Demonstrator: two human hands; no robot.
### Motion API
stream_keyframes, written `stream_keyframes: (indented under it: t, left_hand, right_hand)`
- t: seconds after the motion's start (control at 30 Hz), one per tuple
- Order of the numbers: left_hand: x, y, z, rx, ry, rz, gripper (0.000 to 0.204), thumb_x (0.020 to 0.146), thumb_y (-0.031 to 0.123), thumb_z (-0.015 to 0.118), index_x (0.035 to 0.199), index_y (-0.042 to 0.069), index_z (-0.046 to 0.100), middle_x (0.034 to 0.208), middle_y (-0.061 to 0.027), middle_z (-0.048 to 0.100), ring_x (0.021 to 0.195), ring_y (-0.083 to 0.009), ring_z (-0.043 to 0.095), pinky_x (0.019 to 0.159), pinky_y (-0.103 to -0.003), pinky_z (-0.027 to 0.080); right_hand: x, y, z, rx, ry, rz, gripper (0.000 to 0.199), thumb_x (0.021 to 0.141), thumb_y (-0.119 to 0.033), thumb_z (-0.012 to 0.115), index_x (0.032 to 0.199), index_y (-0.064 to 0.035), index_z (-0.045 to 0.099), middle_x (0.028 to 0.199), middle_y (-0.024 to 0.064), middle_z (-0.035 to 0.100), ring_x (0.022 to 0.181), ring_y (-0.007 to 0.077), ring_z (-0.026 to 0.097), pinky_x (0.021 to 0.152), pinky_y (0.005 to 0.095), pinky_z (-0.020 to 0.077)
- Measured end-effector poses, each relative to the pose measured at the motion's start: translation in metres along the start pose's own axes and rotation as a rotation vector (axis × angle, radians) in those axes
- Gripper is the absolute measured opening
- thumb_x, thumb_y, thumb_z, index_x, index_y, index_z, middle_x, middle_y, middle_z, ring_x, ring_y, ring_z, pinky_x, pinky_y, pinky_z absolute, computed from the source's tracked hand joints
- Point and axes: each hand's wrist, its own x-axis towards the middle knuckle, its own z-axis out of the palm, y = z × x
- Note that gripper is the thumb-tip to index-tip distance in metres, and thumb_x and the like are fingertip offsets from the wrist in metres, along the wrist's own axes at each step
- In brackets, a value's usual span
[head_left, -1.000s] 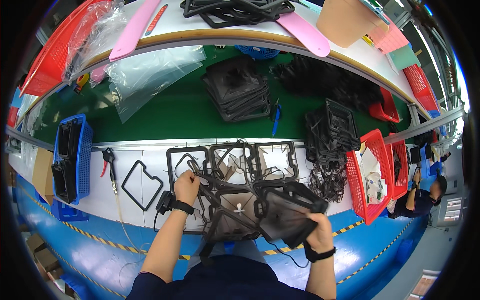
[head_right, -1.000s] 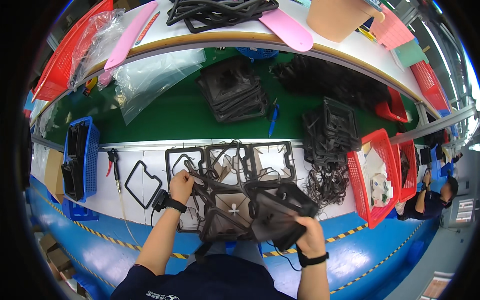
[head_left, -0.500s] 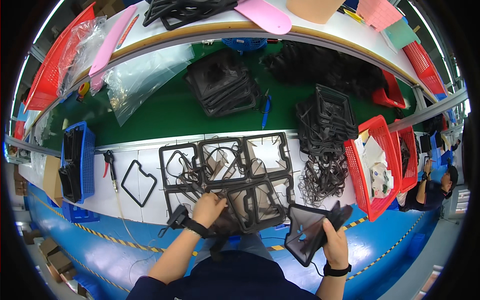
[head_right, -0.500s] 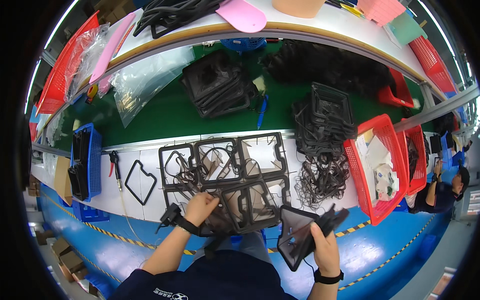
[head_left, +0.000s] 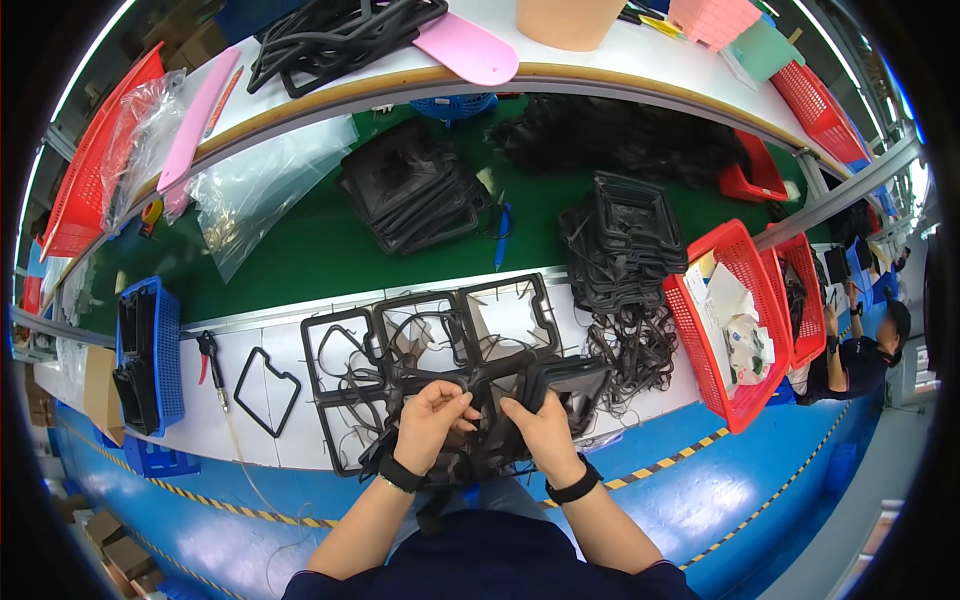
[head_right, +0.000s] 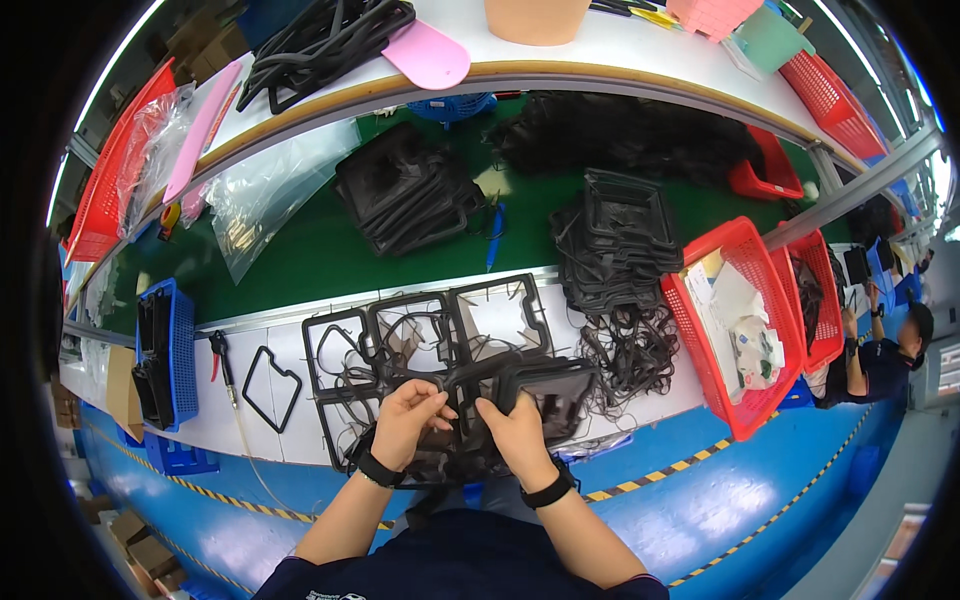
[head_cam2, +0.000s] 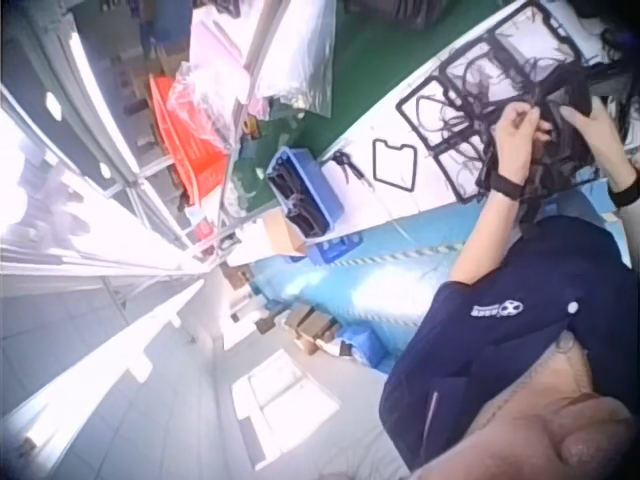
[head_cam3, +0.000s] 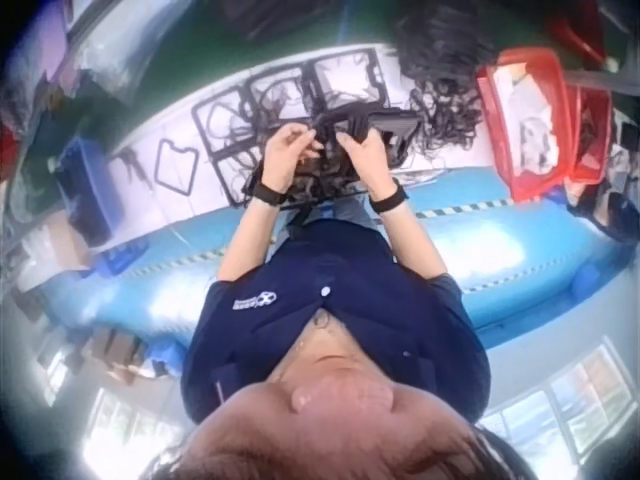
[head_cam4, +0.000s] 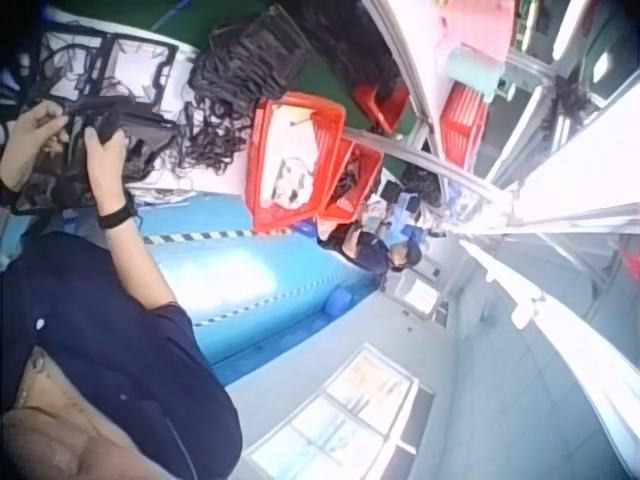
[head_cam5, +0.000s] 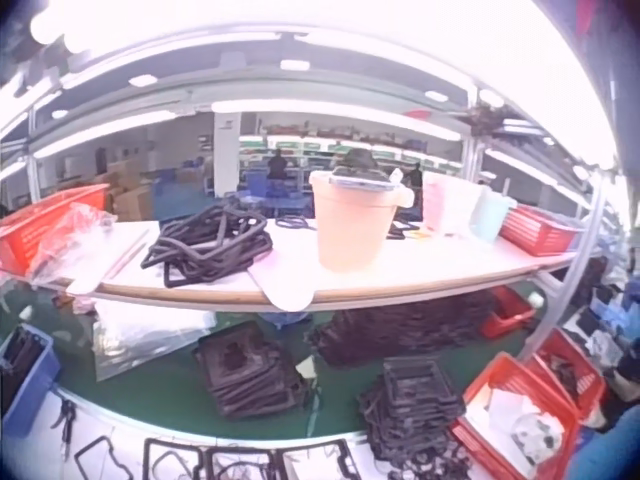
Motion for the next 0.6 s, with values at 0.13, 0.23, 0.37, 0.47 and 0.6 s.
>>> stream_keyframes:
  t: [0.13,0.23,0.37,0.47,0.6]
  left_hand:
    - [0.007,0.002,0.0,0.098,-0.008,0.012,0.01,0.086,0.006,0.059,0.093,-0.001,0.054,0.077,-0.0074,0.061,0.071,-0.015,0.064,0.062,-0.023,0.053]
    - [0.009,0.004,-0.005,0.181,-0.006,0.012,0.012,0.086,0.005,0.059,0.094,-0.003,0.054,0.078,-0.0084,0.061,0.071,-0.0149,0.064,0.063,-0.024,0.054]
    - [0.014,0.013,-0.009,0.23,-0.001,-0.014,0.015,0.085,0.004,0.06,0.096,-0.006,0.056,0.079,-0.0099,0.062,0.072,-0.0149,0.064,0.063,-0.024,0.054]
    - [0.016,0.019,-0.009,0.307,-0.011,-0.017,0.014,0.085,0.005,0.061,0.092,-0.007,0.059,0.079,-0.0086,0.062,0.072,-0.0144,0.065,0.061,-0.022,0.054]
    - [0.019,0.025,-0.006,0.473,-0.053,0.091,0.013,0.084,0.007,0.062,0.081,-0.005,0.063,0.077,-0.0068,0.06,0.072,-0.0131,0.065,0.058,-0.021,0.052]
  right_hand:
    - [0.013,0.01,0.014,0.165,-0.159,0.132,0.023,0.077,-0.008,0.065,0.097,0.0034,0.058,0.09,0.0068,0.063,0.079,0.0129,0.058,0.07,0.026,0.0465]
    - [0.014,0.013,0.019,0.17,-0.186,0.179,0.026,0.076,-0.005,0.065,0.099,0.0036,0.056,0.092,0.0076,0.062,0.082,0.013,0.059,0.072,0.0257,0.0474]
    - [0.017,0.009,0.021,0.201,-0.214,0.162,0.023,0.076,-0.005,0.065,0.097,0.0029,0.058,0.092,0.0076,0.062,0.081,0.0127,0.059,0.071,0.0254,0.0473]
    - [0.021,0.005,0.022,0.225,-0.223,0.128,0.021,0.077,-0.005,0.066,0.094,0.0026,0.059,0.09,0.0068,0.062,0.079,0.0125,0.059,0.07,0.0247,0.0472]
    - [0.026,0.003,0.022,0.282,-0.267,0.15,0.02,0.076,-0.006,0.067,0.092,0.0025,0.059,0.086,0.0056,0.062,0.077,0.0117,0.059,0.07,0.0241,0.0471]
